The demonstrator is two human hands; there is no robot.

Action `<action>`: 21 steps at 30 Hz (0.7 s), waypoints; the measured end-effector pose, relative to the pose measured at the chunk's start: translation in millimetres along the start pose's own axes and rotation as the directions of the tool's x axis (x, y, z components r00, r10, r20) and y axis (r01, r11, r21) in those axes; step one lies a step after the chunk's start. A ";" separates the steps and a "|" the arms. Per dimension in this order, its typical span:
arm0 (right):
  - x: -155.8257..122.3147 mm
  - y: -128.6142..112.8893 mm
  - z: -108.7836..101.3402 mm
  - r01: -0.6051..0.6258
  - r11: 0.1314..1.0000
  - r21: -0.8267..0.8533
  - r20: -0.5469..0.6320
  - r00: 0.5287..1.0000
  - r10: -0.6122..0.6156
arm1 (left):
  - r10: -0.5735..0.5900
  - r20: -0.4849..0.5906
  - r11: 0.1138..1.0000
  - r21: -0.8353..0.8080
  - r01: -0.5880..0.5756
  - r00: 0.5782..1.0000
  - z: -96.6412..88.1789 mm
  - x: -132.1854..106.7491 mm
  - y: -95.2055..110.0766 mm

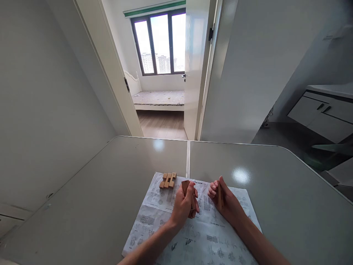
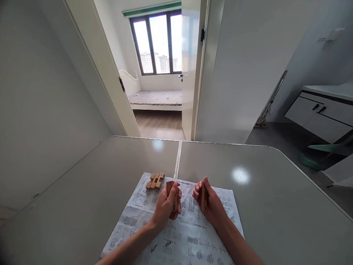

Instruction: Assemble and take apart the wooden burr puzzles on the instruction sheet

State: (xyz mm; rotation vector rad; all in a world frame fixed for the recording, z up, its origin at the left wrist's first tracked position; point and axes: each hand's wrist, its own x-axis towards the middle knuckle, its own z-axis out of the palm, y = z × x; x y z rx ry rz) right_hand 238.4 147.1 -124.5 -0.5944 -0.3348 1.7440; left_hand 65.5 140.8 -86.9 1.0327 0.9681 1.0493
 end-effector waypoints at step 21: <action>-6.6 -3.6 16.3 0.015 0.998 -0.064 0.050 0.999 -0.012 | 0.026 0.068 0.994 -0.105 -0.019 0.997 -3.3 3.6 -8.3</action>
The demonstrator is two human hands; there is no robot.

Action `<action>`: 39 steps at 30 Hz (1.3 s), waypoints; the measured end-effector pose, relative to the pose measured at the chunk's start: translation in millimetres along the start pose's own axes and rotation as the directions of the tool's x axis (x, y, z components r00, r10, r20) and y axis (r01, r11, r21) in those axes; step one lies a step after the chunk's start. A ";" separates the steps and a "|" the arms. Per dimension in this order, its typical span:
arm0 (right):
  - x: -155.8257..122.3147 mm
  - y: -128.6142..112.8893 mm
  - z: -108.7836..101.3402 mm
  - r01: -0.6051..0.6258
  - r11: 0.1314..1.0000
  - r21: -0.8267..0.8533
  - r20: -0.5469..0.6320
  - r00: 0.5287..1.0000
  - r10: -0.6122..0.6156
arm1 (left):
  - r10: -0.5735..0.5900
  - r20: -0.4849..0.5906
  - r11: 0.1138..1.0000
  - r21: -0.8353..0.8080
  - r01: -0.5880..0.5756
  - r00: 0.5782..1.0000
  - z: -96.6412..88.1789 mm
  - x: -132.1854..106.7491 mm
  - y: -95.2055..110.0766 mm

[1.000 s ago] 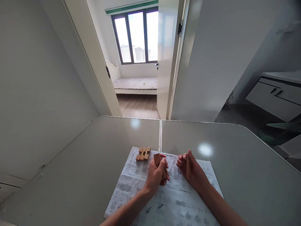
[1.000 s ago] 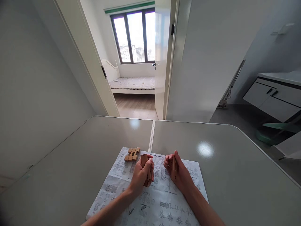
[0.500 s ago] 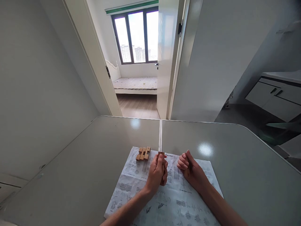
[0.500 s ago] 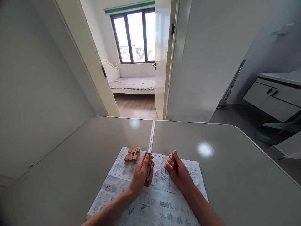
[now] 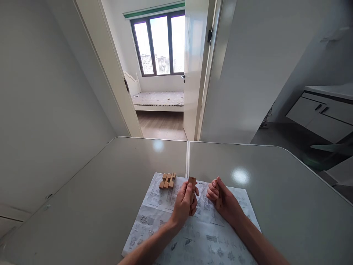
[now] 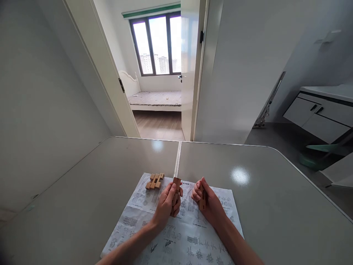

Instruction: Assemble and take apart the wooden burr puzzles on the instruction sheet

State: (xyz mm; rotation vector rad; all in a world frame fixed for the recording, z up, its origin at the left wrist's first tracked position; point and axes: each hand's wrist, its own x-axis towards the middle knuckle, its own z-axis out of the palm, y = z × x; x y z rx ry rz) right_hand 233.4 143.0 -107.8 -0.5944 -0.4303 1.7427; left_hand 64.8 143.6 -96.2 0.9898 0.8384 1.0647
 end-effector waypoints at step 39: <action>-7.1 12.3 -1.9 0.028 0.931 -0.364 0.024 1.000 -0.021 | -0.111 0.277 0.980 0.191 0.059 0.954 0.1 -7.7 13.9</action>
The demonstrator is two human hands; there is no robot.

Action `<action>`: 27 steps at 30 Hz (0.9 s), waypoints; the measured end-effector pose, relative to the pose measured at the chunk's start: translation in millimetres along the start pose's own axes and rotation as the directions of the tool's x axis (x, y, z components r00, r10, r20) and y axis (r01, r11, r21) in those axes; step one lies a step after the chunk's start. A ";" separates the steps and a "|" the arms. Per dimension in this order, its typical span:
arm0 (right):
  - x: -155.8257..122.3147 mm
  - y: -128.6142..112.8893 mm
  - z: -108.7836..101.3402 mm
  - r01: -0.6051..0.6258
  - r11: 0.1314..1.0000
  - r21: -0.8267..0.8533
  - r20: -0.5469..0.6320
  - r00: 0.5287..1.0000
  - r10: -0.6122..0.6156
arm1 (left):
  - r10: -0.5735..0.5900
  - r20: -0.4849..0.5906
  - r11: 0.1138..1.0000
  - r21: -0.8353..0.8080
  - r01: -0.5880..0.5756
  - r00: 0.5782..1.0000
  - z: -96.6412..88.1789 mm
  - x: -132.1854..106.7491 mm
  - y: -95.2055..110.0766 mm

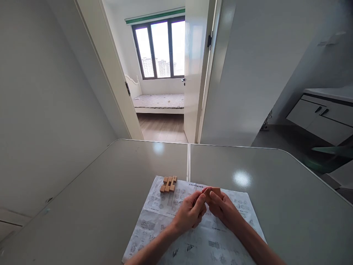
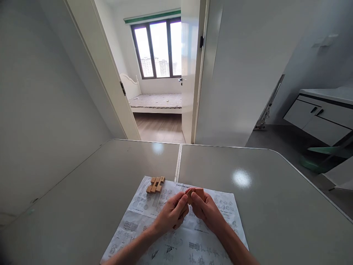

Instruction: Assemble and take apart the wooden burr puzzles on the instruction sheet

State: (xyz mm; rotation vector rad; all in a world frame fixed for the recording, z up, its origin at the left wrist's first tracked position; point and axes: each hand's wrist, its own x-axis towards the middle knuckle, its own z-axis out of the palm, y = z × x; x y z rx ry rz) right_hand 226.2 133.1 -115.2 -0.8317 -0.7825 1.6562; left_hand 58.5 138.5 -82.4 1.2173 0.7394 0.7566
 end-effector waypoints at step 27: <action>8.6 -6.5 -12.1 -0.023 0.908 0.418 -0.043 0.998 0.045 | 0.287 -0.086 0.726 0.669 -0.159 0.954 10.3 -3.3 -14.2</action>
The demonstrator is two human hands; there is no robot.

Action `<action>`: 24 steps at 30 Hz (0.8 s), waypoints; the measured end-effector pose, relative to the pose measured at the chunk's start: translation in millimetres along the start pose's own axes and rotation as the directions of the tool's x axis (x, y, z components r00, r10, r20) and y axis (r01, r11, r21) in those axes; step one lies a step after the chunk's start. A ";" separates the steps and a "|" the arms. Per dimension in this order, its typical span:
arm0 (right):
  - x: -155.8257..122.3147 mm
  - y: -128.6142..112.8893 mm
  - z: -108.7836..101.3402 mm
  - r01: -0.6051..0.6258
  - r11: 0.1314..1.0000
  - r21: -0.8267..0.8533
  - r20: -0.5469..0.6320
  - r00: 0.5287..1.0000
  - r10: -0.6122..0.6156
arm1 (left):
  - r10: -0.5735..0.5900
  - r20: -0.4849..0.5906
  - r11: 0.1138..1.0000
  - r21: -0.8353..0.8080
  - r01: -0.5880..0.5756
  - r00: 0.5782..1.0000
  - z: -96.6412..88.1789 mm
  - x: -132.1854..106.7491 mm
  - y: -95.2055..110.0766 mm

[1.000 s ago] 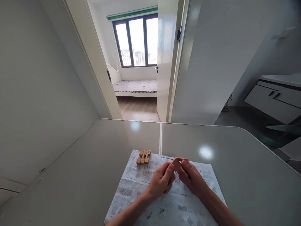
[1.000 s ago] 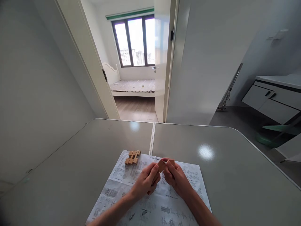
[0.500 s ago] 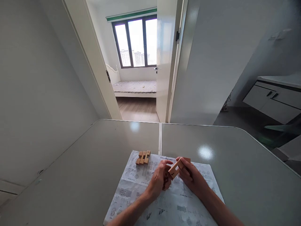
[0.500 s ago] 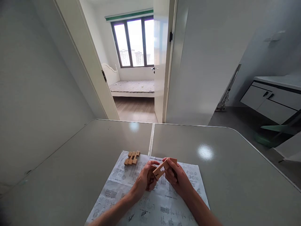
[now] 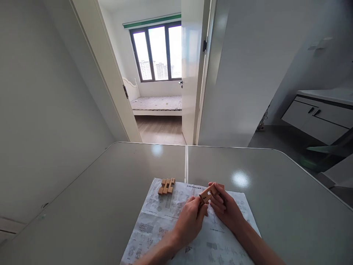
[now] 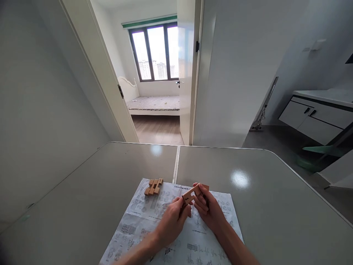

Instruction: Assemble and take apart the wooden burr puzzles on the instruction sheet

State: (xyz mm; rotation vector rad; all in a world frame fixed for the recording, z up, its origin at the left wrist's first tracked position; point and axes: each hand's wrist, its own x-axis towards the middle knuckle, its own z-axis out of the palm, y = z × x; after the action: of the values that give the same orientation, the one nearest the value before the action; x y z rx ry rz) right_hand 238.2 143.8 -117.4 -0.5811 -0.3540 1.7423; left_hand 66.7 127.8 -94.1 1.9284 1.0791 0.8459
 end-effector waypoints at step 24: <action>-1.0 2.0 1.8 -0.005 0.997 -0.075 0.045 0.999 0.009 | 0.077 -0.073 0.962 0.268 -0.055 0.994 -1.0 -1.8 9.7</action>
State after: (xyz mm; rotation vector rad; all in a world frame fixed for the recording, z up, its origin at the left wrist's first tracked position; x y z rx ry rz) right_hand 235.7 142.4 -116.8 -0.5977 -0.4507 1.7571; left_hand 68.9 123.1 -85.7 2.1777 1.2359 0.8593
